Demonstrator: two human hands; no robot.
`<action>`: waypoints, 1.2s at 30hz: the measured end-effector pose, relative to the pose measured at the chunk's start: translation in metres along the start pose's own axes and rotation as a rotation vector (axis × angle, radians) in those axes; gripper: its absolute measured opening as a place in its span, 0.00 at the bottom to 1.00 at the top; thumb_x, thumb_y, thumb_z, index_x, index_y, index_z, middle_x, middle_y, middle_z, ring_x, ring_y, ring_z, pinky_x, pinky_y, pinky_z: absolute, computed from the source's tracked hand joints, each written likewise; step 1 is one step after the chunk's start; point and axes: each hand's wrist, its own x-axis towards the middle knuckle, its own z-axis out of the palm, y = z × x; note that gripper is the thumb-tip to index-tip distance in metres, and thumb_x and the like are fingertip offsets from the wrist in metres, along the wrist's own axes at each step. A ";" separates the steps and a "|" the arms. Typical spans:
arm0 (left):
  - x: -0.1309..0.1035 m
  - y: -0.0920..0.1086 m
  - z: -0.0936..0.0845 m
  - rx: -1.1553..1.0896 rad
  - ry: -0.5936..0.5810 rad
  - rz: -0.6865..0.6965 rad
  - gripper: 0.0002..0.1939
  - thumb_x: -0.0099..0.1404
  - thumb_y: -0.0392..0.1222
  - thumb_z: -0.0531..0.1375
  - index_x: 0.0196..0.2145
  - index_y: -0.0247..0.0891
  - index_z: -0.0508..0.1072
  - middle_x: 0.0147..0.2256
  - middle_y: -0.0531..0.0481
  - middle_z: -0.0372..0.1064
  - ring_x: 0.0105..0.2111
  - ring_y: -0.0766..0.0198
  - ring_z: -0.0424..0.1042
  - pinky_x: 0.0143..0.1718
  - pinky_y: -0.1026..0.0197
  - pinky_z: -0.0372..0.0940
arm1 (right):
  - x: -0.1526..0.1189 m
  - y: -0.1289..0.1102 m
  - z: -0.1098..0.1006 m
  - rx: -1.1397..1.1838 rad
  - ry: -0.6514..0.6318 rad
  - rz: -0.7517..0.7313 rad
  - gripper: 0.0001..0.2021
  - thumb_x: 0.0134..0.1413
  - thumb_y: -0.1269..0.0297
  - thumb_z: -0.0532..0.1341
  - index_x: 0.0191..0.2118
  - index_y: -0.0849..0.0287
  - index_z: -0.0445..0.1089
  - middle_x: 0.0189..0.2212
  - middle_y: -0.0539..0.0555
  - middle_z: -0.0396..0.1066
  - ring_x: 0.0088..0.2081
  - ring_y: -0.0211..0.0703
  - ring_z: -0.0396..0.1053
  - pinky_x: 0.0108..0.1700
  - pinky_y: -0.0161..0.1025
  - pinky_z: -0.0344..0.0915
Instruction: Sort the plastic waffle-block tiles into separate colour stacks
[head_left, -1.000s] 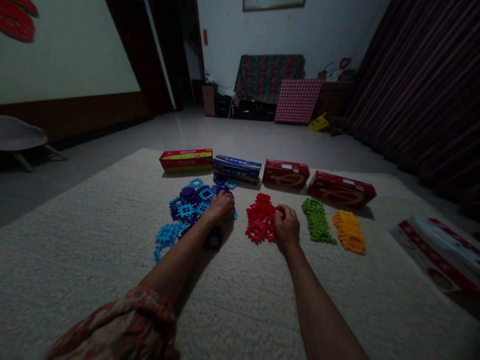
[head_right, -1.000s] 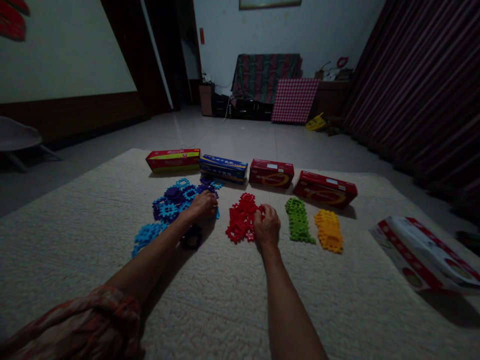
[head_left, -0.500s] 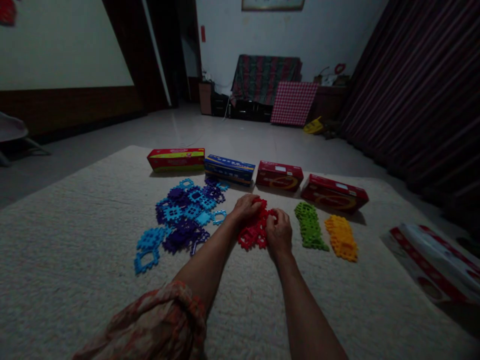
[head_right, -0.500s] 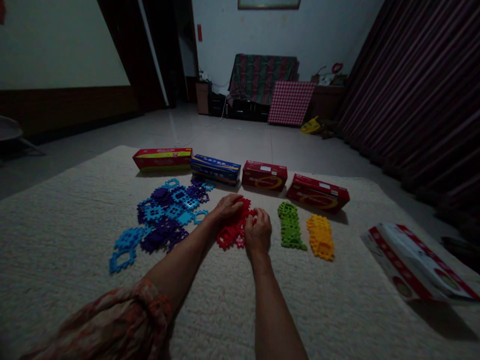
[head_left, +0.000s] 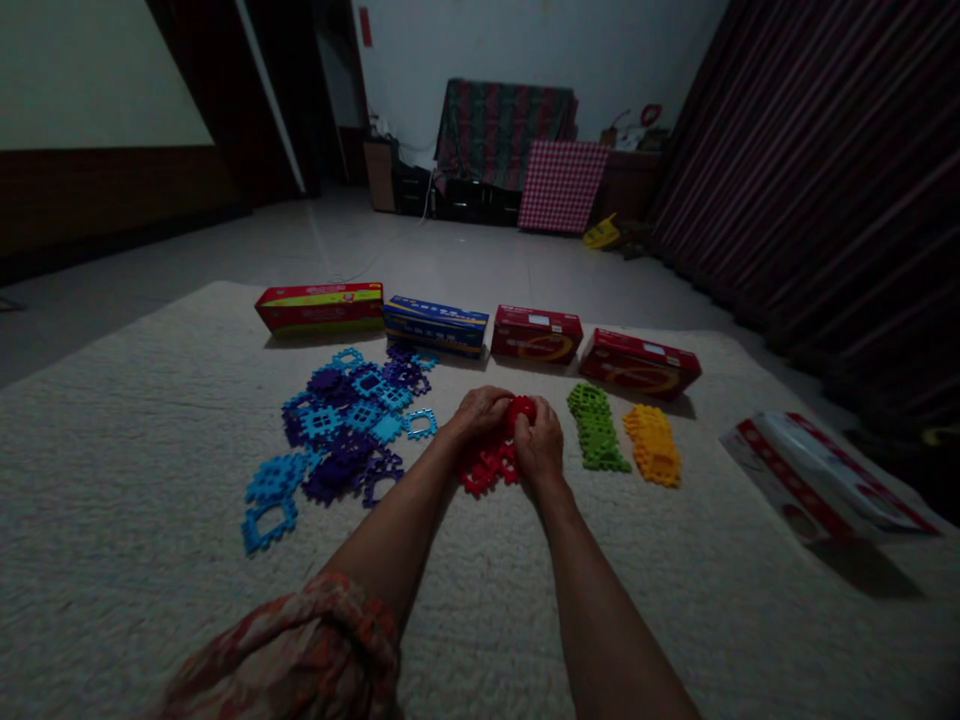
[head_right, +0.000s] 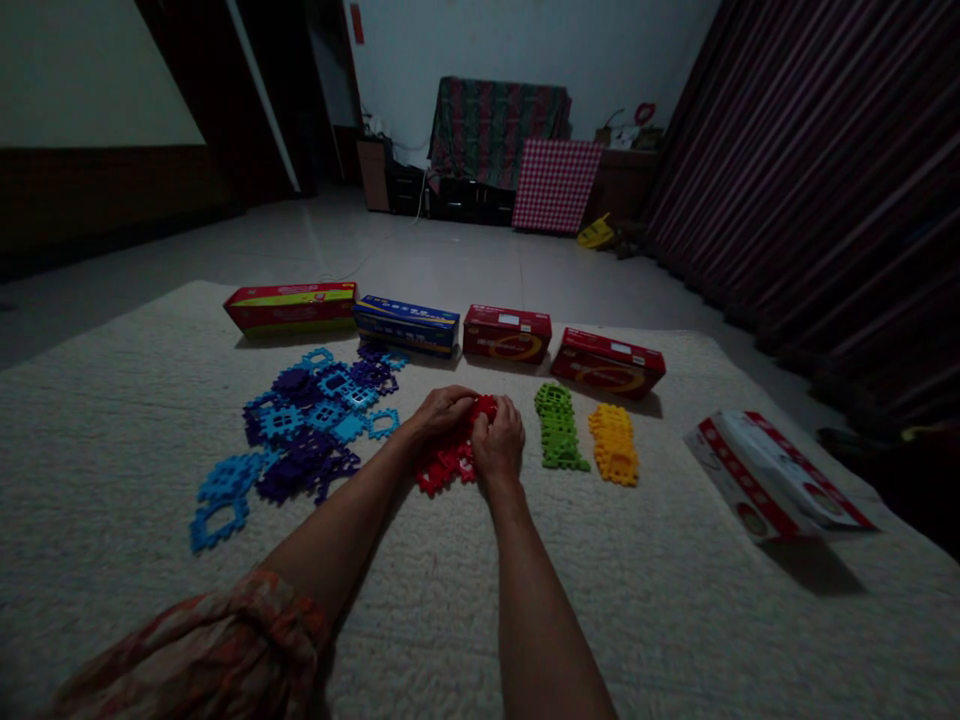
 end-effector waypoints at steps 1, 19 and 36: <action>-0.001 0.000 0.000 -0.029 -0.001 0.000 0.21 0.68 0.39 0.51 0.49 0.37 0.80 0.48 0.44 0.79 0.49 0.58 0.75 0.54 0.61 0.65 | 0.000 -0.001 -0.002 -0.005 -0.015 0.010 0.21 0.58 0.62 0.51 0.52 0.64 0.70 0.51 0.67 0.73 0.53 0.55 0.68 0.60 0.52 0.61; 0.017 -0.014 0.001 -0.320 0.188 -0.189 0.18 0.65 0.48 0.54 0.30 0.36 0.79 0.21 0.52 0.69 0.27 0.63 0.70 0.30 0.64 0.61 | -0.003 -0.009 -0.028 -0.067 -0.187 -0.059 0.11 0.54 0.57 0.64 0.40 0.57 0.78 0.38 0.58 0.73 0.40 0.49 0.71 0.48 0.45 0.68; 0.036 -0.029 0.012 -0.398 0.427 -0.267 0.16 0.64 0.47 0.56 0.31 0.37 0.80 0.25 0.54 0.71 0.32 0.63 0.72 0.34 0.65 0.60 | 0.050 -0.003 -0.029 -0.238 -0.243 -0.138 0.20 0.69 0.59 0.51 0.26 0.55 0.69 0.26 0.53 0.70 0.30 0.42 0.66 0.37 0.37 0.60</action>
